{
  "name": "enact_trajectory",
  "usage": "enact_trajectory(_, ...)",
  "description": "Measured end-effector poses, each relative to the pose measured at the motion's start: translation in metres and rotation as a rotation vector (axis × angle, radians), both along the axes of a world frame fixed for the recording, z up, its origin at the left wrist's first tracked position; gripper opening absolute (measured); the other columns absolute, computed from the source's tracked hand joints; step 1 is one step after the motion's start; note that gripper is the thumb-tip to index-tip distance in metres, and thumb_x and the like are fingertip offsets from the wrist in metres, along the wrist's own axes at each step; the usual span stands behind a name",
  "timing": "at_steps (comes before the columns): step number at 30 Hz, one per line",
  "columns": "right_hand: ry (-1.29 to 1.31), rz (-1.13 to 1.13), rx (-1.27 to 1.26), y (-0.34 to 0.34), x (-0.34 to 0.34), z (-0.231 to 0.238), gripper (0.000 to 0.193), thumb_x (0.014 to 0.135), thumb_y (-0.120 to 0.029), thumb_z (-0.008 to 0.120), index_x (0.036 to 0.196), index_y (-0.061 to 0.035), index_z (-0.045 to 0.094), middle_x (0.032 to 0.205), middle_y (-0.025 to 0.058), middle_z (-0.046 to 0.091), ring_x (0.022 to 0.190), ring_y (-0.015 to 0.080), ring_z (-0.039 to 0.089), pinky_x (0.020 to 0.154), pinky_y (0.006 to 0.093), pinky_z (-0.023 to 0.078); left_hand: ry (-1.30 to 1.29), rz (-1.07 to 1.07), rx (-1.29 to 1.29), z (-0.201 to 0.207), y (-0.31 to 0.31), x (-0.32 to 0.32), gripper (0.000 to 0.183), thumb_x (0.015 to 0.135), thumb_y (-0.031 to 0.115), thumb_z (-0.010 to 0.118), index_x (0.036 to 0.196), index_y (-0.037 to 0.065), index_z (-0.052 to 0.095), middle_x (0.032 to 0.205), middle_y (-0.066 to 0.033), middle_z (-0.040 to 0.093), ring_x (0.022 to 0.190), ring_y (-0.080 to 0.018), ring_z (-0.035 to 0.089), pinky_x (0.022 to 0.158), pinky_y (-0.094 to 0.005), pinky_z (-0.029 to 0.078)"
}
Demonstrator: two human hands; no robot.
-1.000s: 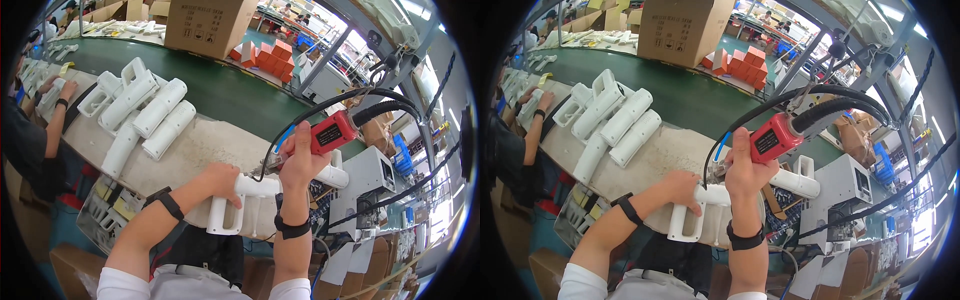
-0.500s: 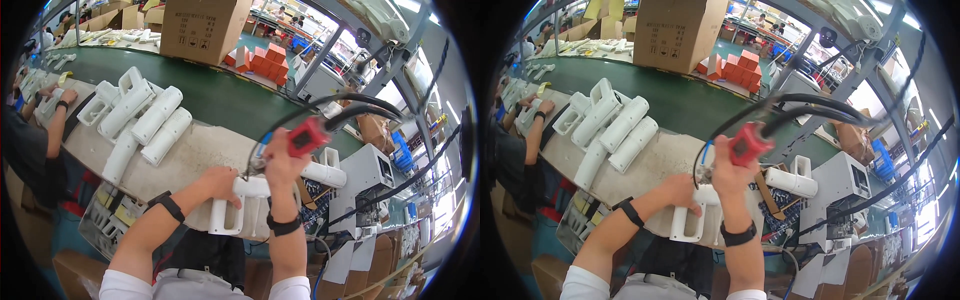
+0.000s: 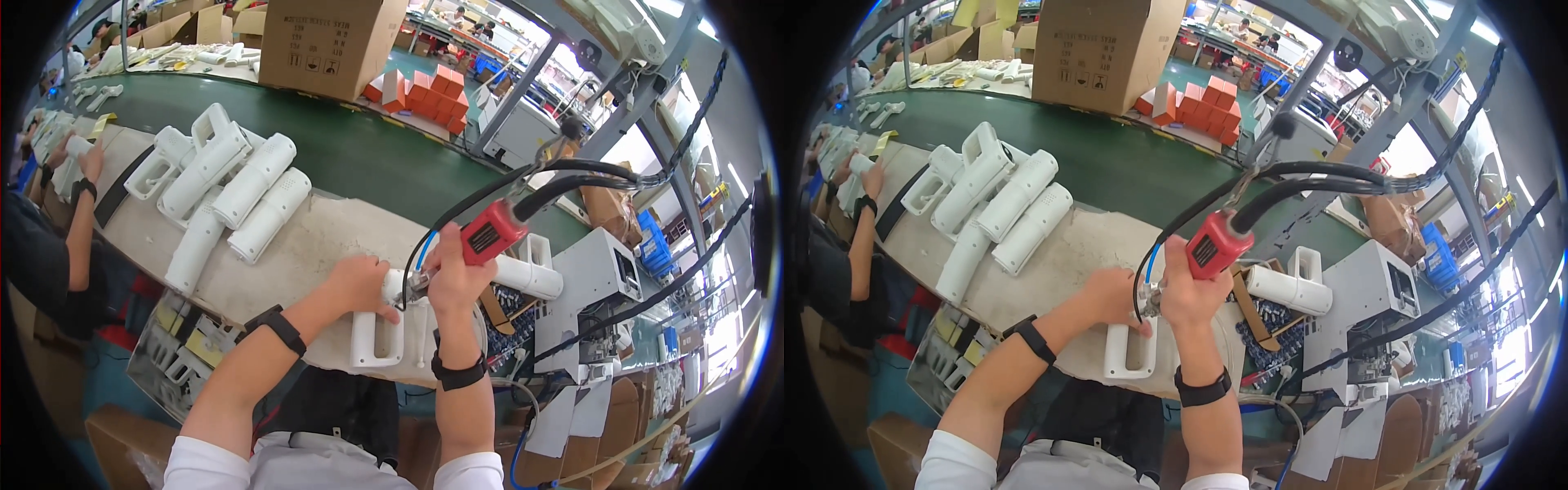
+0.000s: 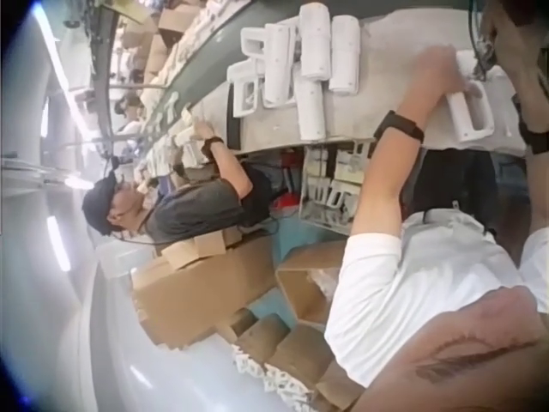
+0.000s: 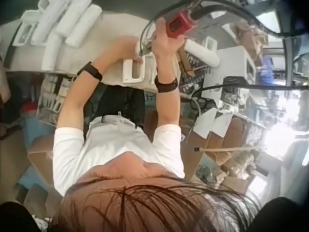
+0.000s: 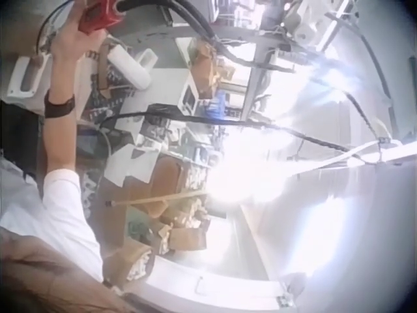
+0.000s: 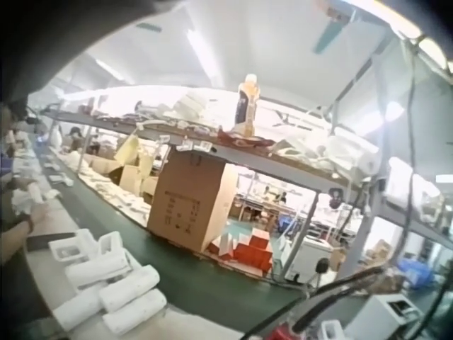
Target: The person uses a red pneumatic screwdriver to drive screws into a white plastic housing, then sets the tool aside to assemble the internal components of another unit. They join the two halves of the housing together and continue driving screws into the assembly.
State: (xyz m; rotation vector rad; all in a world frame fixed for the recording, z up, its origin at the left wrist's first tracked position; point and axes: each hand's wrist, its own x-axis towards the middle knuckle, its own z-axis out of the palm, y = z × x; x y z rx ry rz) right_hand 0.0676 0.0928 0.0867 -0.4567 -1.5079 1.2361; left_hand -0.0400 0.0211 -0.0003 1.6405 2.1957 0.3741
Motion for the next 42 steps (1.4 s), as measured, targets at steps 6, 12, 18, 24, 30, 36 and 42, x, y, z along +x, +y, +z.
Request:
enact_trajectory(6,0.027,0.074,0.050,-0.004,0.000,0.000,0.022,0.092,-0.016,0.062,0.075,-0.0019,0.056,0.052,0.0020,0.052,0.042,0.0094,0.047,0.041,0.0235,0.035,-0.033,0.257,0.484,-0.049,-0.022,-0.004,0.086,0.050,0.058,0.085,0.106,-0.002,0.058,0.104,-0.0186,0.061,0.105,-0.0369,0.056,0.092,-0.0417,0.046)
enact_trajectory(12,0.235,0.134,0.017,-0.021,0.002,0.076,0.026,0.094,-0.018,0.060,0.075,-0.0034,0.051,0.051,0.0019,0.048,0.039,0.0091,0.042,0.038,0.0243,0.032,-0.304,0.360,0.347,-0.041,-0.048,0.002,0.082,0.054,0.054,0.083,0.112,0.002,0.059,0.112,-0.0187,0.060,0.114,-0.0351,0.051,0.099,-0.0431,0.036)
enact_trajectory(18,0.127,0.120,0.118,-0.011,-0.042,0.038,0.026,0.090,-0.020,0.067,0.077,-0.0018,0.056,0.051,0.0019,0.049,0.039,0.0103,0.045,0.037,0.0239,0.031,-0.275,0.328,0.245,-0.057,-0.046,0.011,0.106,0.055,0.064,0.078,0.136,0.004,0.045,0.124,-0.0141,0.056,0.128,-0.0306,0.033,0.107,-0.0453,0.014)
enact_trajectory(24,0.105,0.107,0.028,0.001,-0.054,0.019,0.027,0.090,-0.022,0.068,0.075,-0.0027,0.056,0.050,0.0024,0.051,0.040,0.0099,0.046,0.039,0.0233,0.033,-0.367,0.326,0.297,-0.062,-0.042,0.010,0.096,0.052,0.067,0.078,0.120,0.002,0.056,0.124,-0.0196,0.051,0.129,-0.0332,0.032,0.106,-0.0480,0.014)
enact_trajectory(30,0.079,0.112,-0.046,0.001,-0.064,-0.009,0.027,0.090,-0.022,0.068,0.075,-0.0036,0.056,0.050,0.0017,0.051,0.041,0.0093,0.047,0.039,0.0233,0.033,-0.374,0.293,0.250,-0.053,-0.041,0.008,0.093,0.054,0.065,0.078,0.118,0.000,0.056,0.128,-0.0227,0.049,0.132,-0.0364,0.030,0.106,-0.0500,0.013)
enact_trajectory(36,0.093,0.082,0.005,-0.009,-0.051,0.008,0.024,0.090,-0.021,0.067,0.079,-0.0035,0.055,0.052,0.0021,0.052,0.041,0.0096,0.046,0.038,0.0233,0.032,-0.277,0.444,0.434,-0.070,-0.034,0.018,0.101,0.057,0.065,0.077,0.134,0.007,0.047,0.128,-0.0146,0.052,0.131,-0.0292,0.033,0.107,-0.0513,0.014)
enact_trajectory(42,0.217,0.126,0.025,-0.042,-0.018,0.065,0.024,0.092,-0.019,0.064,0.080,-0.0023,0.051,0.051,0.0020,0.047,0.038,0.0102,0.043,0.035,0.0228,0.031,-0.275,0.341,0.350,-0.064,-0.039,0.017,0.110,0.053,0.067,0.078,0.140,0.011,0.041,0.130,-0.0200,0.050,0.133,-0.0357,0.030,0.107,-0.0557,0.010)
